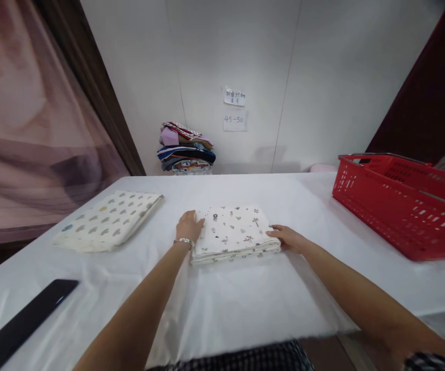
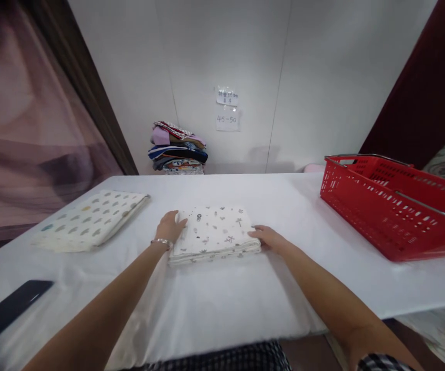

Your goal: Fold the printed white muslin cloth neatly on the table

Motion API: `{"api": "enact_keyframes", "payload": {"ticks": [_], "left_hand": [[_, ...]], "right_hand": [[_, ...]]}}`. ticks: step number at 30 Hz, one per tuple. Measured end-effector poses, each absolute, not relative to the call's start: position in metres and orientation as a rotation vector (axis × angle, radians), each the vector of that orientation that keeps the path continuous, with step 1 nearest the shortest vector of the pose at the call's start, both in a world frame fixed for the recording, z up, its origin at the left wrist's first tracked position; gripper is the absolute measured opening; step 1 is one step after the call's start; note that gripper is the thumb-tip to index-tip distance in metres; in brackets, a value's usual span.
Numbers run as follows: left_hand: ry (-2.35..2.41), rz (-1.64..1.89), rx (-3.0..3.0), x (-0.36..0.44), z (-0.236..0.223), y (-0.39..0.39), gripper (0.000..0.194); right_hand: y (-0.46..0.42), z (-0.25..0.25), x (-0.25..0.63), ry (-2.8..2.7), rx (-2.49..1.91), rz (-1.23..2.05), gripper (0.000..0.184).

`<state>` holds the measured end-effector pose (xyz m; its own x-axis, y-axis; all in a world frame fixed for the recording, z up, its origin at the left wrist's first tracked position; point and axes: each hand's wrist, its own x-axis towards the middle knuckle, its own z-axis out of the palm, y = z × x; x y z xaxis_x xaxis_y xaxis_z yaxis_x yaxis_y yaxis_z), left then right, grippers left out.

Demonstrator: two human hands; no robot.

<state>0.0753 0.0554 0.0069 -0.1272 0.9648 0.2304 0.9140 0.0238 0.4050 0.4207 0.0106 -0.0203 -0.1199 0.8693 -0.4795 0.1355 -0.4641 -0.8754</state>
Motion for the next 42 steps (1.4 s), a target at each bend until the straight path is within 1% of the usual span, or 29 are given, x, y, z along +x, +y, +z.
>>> {"api": "enact_keyframes", "payload": {"ticks": [4,8,10,13,19,23,27,30,33,37,42], "left_hand": [[1.932,0.78,2.369,0.096,0.008,0.012,0.043],[1.696,0.62,2.494,0.105,-0.001,-0.019,0.042],[1.684,0.572,2.491,0.103,-0.008,-0.026,0.04],[1.694,0.603,2.486,0.098,-0.015,-0.028,0.037],[1.728,0.547,2.466,0.1,-0.007,-0.033,0.036],[1.753,0.605,2.483,0.125,0.002,-0.041,0.036],[1.577,0.637,2.582,0.161,0.004,-0.045,0.039],[1.542,0.628,2.58,0.177,-0.003,-0.044,0.039],[1.556,0.648,2.561,0.18,-0.013,-0.042,0.035],[1.559,0.69,2.549,0.178,-0.022,-0.041,0.035],[1.574,0.674,2.526,0.179,-0.023,-0.04,0.035]], "right_hand": [[0.01,-0.021,0.42,-1.116,-1.596,1.567,0.065],[0.006,-0.024,0.417,-1.118,-1.584,1.495,0.062],[0.004,-0.027,0.416,-1.142,-1.597,1.423,0.061],[0.003,-0.031,0.415,-1.183,-1.625,1.282,0.058],[0.0,-0.035,0.414,-1.21,-1.556,1.196,0.053],[-0.003,-0.033,0.413,-1.21,-1.573,1.167,0.054],[-0.01,-0.029,0.41,-1.205,-1.551,1.111,0.054],[-0.021,-0.028,0.409,-1.209,-1.573,1.035,0.056],[-0.035,-0.03,0.41,-1.276,-1.607,0.855,0.054],[-0.049,-0.029,0.412,-1.494,-1.523,0.55,0.046],[-0.051,-0.026,0.409,-1.756,-1.383,0.474,0.043]]}}
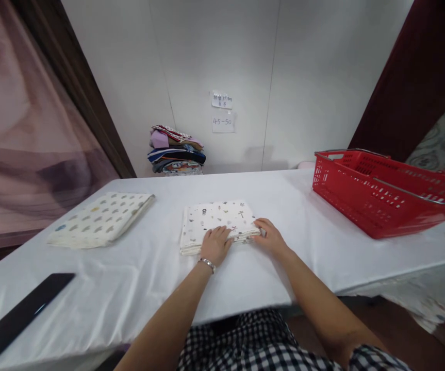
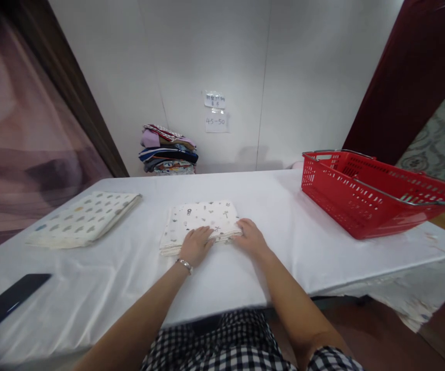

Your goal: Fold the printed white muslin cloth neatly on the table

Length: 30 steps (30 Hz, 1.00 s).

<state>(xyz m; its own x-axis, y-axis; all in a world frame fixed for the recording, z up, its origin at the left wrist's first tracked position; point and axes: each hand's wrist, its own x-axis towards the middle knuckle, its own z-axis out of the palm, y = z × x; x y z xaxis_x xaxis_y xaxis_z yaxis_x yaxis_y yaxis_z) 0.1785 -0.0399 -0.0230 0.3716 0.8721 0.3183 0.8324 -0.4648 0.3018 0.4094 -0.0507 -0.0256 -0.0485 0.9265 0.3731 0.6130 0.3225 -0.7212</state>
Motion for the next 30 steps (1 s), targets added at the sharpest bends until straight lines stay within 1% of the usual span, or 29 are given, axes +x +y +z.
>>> {"api": "enact_keyframes", "payload": {"ticks": [5,15,23,26,30], "left_hand": [[1.559,0.702,2.516,0.179,-0.023,-0.04,0.035],[1.615,0.646,2.585,0.18,-0.028,-0.043,0.038],[1.588,0.643,2.655,0.177,-0.026,-0.045,0.038],[1.622,0.641,2.67,0.164,-0.023,-0.047,0.037],[1.784,0.668,2.625,0.124,-0.02,-0.053,0.036]], "right_hand": [[-0.047,-0.031,0.408,-1.752,-1.391,0.486,0.031],[-0.051,-0.027,0.398,-1.707,-1.352,0.378,0.023],[-0.05,-0.028,0.398,-1.728,-1.43,0.365,0.017],[-0.051,-0.028,0.399,-1.731,-1.422,0.332,0.018],[-0.052,-0.028,0.399,-1.744,-1.438,0.325,0.018]]}}
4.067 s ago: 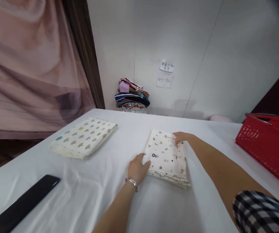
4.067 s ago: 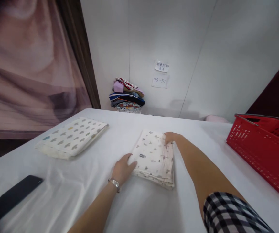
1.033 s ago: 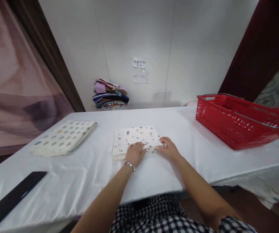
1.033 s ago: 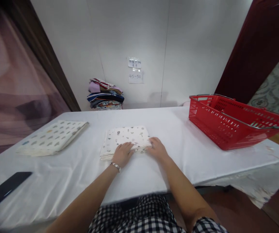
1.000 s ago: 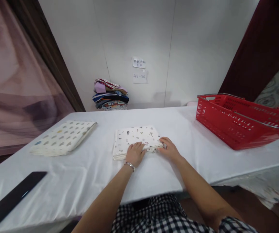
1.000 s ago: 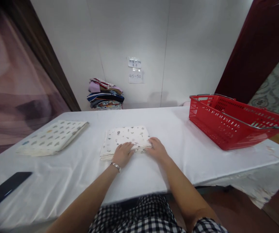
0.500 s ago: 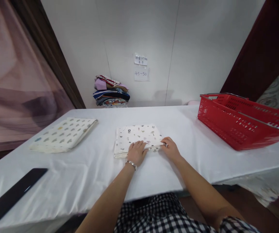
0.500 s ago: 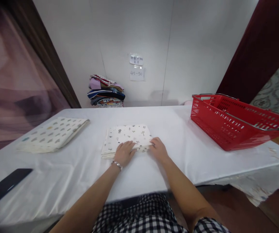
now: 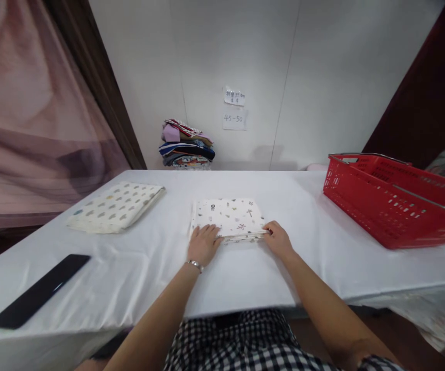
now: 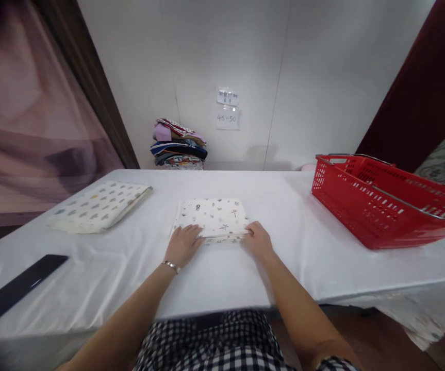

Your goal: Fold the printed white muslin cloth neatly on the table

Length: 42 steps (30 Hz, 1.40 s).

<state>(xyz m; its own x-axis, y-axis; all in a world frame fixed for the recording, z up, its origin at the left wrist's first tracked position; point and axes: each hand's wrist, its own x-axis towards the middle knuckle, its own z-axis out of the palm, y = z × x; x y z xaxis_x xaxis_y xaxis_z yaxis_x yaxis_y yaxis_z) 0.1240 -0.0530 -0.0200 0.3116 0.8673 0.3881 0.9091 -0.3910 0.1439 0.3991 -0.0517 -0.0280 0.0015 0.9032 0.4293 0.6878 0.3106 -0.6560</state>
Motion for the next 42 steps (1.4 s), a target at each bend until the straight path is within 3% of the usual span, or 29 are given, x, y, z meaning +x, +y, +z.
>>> {"api": "enact_keyframes", "payload": {"ticks": [11,21,29,36,42], "left_hand": [[-1.986,-0.895,-2.391,0.072,-0.03,-0.063,0.038],[-1.739,-0.969,-2.289,0.073,-0.033,-0.067,0.031],[-1.646,-1.083,-2.32,0.074,-0.033,-0.066,0.025],[-1.637,-0.98,-2.35,0.073,-0.029,-0.068,0.024],[-1.54,-0.681,-2.44,0.078,-0.002,-0.064,0.022]], "right_hand": [[-0.051,-0.031,0.4,-1.792,-1.46,0.257,0.016],[-0.05,-0.035,0.401,-1.925,-1.272,-0.141,0.027],[-0.048,-0.04,0.4,-2.006,-1.205,-0.071,0.022],[-0.044,-0.046,0.402,-2.006,-1.237,-0.057,0.023],[-0.046,-0.044,0.399,-2.031,-1.213,-0.131,0.028]]}}
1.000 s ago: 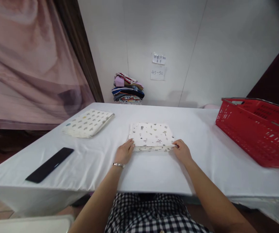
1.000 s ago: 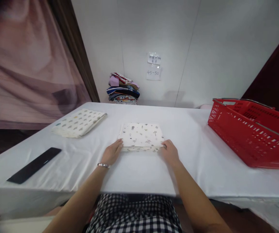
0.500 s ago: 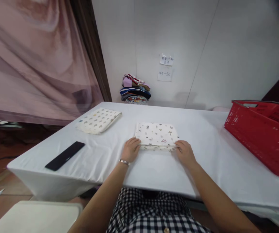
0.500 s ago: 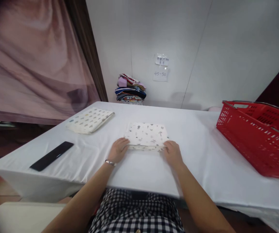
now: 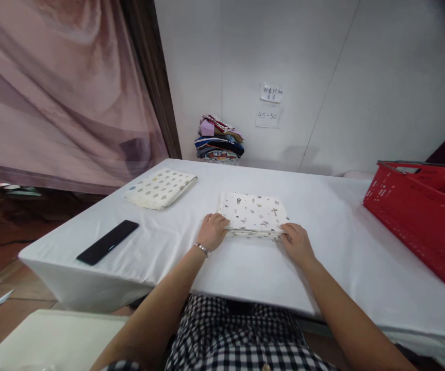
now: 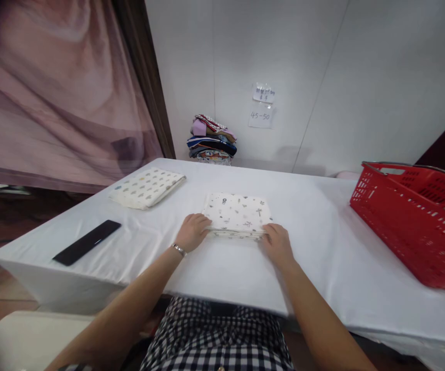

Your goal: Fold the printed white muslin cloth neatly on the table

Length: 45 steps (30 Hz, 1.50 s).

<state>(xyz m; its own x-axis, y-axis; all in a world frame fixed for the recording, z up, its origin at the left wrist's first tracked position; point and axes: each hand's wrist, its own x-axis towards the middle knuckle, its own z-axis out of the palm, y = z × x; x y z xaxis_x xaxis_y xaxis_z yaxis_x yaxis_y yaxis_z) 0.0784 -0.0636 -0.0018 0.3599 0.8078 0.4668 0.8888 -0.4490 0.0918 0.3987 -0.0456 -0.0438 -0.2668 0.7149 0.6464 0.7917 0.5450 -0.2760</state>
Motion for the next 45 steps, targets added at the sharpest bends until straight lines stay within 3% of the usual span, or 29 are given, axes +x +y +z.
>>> {"api": "enact_keyframes", "payload": {"ticks": [13,21,28,45], "left_hand": [[-1.259,-0.285,-2.543,0.096,0.005,-0.046,0.031],[-1.184,-0.302,-2.549,0.099,0.006,-0.041,0.036],[-1.126,-0.305,-2.587,0.097,-0.001,-0.041,0.022],[-1.487,-0.584,-2.645,0.095,-0.006,-0.044,0.024]], "right_hand": [[-0.049,-0.04,0.391,-2.114,-1.201,-0.15,0.025],[-0.047,-0.042,0.392,-2.126,-1.234,-0.118,0.026],[-0.047,-0.042,0.393,-2.118,-1.231,-0.101,0.027],[-0.049,-0.038,0.389,-2.041,-1.234,-0.054,0.029]]}}
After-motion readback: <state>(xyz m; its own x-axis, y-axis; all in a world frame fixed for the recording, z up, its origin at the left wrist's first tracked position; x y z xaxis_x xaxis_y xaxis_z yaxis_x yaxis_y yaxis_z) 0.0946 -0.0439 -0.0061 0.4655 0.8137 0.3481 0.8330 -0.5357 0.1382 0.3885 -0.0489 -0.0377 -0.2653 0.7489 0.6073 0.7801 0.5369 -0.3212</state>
